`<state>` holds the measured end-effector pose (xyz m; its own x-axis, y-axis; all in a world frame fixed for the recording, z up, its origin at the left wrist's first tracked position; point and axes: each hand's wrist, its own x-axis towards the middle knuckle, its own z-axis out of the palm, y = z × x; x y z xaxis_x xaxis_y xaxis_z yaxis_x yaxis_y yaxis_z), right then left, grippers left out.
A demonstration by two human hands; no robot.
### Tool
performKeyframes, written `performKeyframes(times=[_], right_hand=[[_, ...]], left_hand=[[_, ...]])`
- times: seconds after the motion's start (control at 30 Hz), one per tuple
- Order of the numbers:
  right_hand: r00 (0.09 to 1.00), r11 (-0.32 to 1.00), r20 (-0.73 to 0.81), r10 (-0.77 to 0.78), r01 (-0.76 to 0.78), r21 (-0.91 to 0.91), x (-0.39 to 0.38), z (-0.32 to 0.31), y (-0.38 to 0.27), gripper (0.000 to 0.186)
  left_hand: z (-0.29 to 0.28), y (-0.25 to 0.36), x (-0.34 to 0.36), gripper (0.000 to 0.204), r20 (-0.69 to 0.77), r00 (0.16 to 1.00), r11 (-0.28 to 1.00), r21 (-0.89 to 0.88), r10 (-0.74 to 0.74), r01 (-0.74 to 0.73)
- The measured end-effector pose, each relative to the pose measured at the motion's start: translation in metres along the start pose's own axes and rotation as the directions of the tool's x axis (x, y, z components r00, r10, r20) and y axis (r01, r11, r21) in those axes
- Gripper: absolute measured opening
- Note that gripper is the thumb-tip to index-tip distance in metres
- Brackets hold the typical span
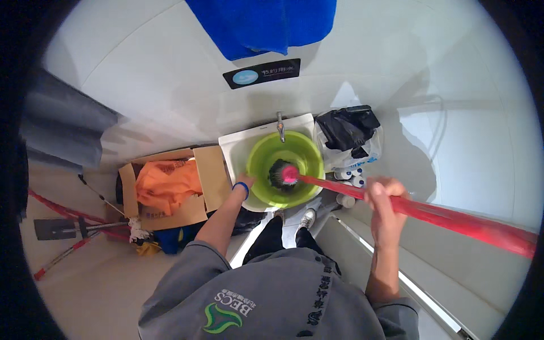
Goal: Mopping the floor in a public restroom and cleaning the mop in a bucket.
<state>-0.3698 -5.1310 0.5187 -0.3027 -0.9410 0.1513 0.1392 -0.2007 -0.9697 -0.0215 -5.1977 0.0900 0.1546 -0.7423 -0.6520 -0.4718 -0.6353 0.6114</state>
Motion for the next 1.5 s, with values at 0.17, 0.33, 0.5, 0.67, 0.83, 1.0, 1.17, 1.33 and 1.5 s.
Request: performKeyframes(times=[0.17,0.33,0.5,0.67,0.83,1.0,1.17,1.33,1.5], right_hand=[[0.996,0.986,0.015,-0.083,0.080,0.147,-0.008,-0.026,-0.029,0.033],[1.000,0.999,-0.001,0.011,-0.011,0.035,-0.028,-0.012,-0.023,0.039],[0.986,0.997,0.154,-0.063,0.070,-0.043,-0.029,-0.008,-0.023,0.035],[0.991,0.997,0.109,-0.076,0.074,0.019,-0.024,-0.012,-0.020,0.035],[0.981,0.991,0.137,-0.136,0.134,0.027,-0.025,-0.016,-0.017,0.034],[0.989,0.994,0.115,-0.094,0.086,0.069,-0.027,-0.029,-0.009,0.035],[1.000,1.000,-0.006,-0.029,0.029,-0.011,-0.022,-0.048,-0.011,0.038],[0.997,0.999,0.072,-0.032,0.031,0.017,-0.017,-0.035,-0.022,0.038],[0.998,1.000,0.049,-0.026,0.026,-0.001,-0.032,-0.034,-0.019,0.038]], left_hand=[[-0.011,0.144,-0.042,0.067,-0.251,0.733,0.767,0.331,0.633,-0.550],[-0.011,0.230,-0.025,0.064,0.170,0.540,0.298,0.680,0.825,-0.670],[0.007,0.277,-0.004,0.032,0.402,0.800,-0.024,0.899,0.445,-0.438],[0.033,0.277,0.030,0.029,0.144,0.826,0.267,0.904,0.545,-0.334],[0.028,0.275,0.023,0.027,-0.011,0.836,0.448,0.848,0.549,-0.283],[0.009,0.195,-0.034,0.060,-0.182,0.848,0.775,0.533,0.498,-0.341],[0.009,0.066,-0.101,0.050,-0.212,0.977,0.953,0.301,0.028,0.038],[0.087,-0.121,-0.037,0.053,-0.125,0.905,0.913,-0.068,-0.408,0.402],[0.134,-0.121,-0.043,0.036,0.445,0.800,0.375,-0.717,-0.401,0.587]])
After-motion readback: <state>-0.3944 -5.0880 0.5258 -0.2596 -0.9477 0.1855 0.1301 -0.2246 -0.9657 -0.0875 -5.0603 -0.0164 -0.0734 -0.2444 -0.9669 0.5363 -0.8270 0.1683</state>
